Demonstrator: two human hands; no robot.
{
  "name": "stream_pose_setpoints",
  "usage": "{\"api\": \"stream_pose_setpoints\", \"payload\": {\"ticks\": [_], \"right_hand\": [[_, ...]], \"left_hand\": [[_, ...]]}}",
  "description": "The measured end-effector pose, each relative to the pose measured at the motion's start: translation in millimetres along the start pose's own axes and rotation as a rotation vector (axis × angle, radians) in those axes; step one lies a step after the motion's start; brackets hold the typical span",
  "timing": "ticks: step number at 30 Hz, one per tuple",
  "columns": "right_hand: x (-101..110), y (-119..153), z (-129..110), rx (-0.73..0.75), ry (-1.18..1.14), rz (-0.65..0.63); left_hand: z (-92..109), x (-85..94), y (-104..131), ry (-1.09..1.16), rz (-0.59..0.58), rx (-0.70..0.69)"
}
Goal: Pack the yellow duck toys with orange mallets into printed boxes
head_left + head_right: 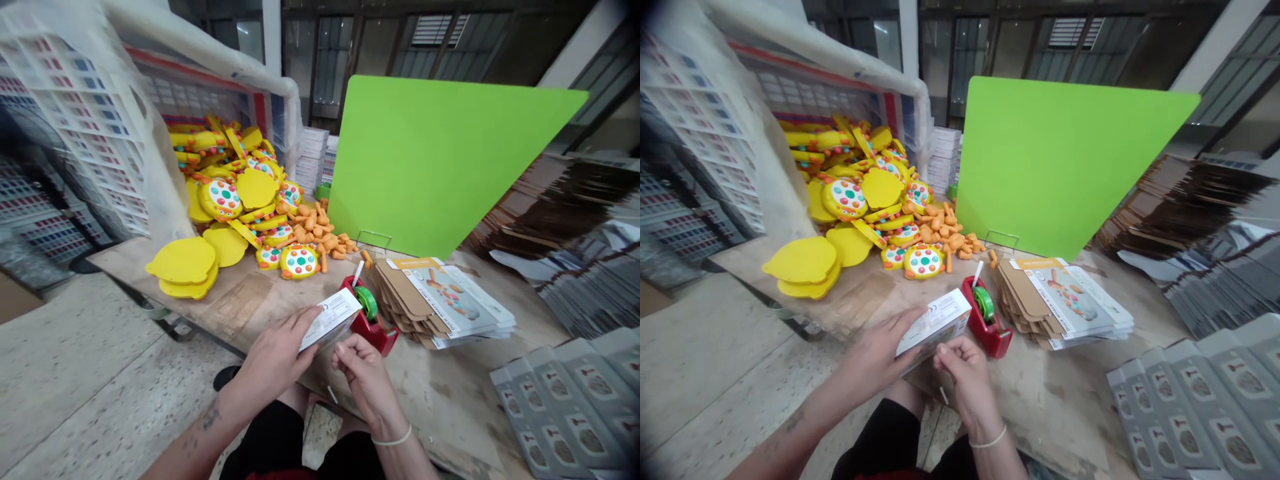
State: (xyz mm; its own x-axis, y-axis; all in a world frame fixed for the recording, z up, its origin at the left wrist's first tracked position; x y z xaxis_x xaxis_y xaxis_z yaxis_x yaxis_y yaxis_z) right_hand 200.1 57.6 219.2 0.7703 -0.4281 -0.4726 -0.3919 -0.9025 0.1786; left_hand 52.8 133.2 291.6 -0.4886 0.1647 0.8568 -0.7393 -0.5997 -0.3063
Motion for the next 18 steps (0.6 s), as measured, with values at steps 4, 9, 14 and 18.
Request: {"api": "stream_pose_setpoints", "payload": {"ticks": [4,9,14,18], "right_hand": [[-19.6,-6.9,-2.8,0.039,0.019,0.018],[-14.7,-9.1,3.4,0.117,0.124,0.07],[7.8,-19.2,22.8,0.216,0.279,0.172],[23.3,-27.2,48.8,0.234,0.325,0.185]], "left_hand": [[2.1,-1.6,3.1,-0.049,-0.014,-0.019],[3.4,-2.7,7.0,-0.131,0.02,-0.16],[2.6,-6.4,6.4,-0.183,-0.001,-0.189],[-5.4,-0.7,8.9,-0.251,-0.022,-0.058]]}}
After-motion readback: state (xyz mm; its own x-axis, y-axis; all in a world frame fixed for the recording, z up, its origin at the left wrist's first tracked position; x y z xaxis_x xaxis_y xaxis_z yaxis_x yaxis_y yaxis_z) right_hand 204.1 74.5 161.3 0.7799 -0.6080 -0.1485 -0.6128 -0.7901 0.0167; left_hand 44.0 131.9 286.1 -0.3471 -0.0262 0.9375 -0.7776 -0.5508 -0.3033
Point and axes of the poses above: each hand's wrist, its own y-axis away from the middle knuckle, its own x-axis out of the back of the hand, z = x × y, the point moved 4 cm from there along -y, towards the middle knuckle, and after that the axes turned 2 degrees about -y, right-handed, at the moved point
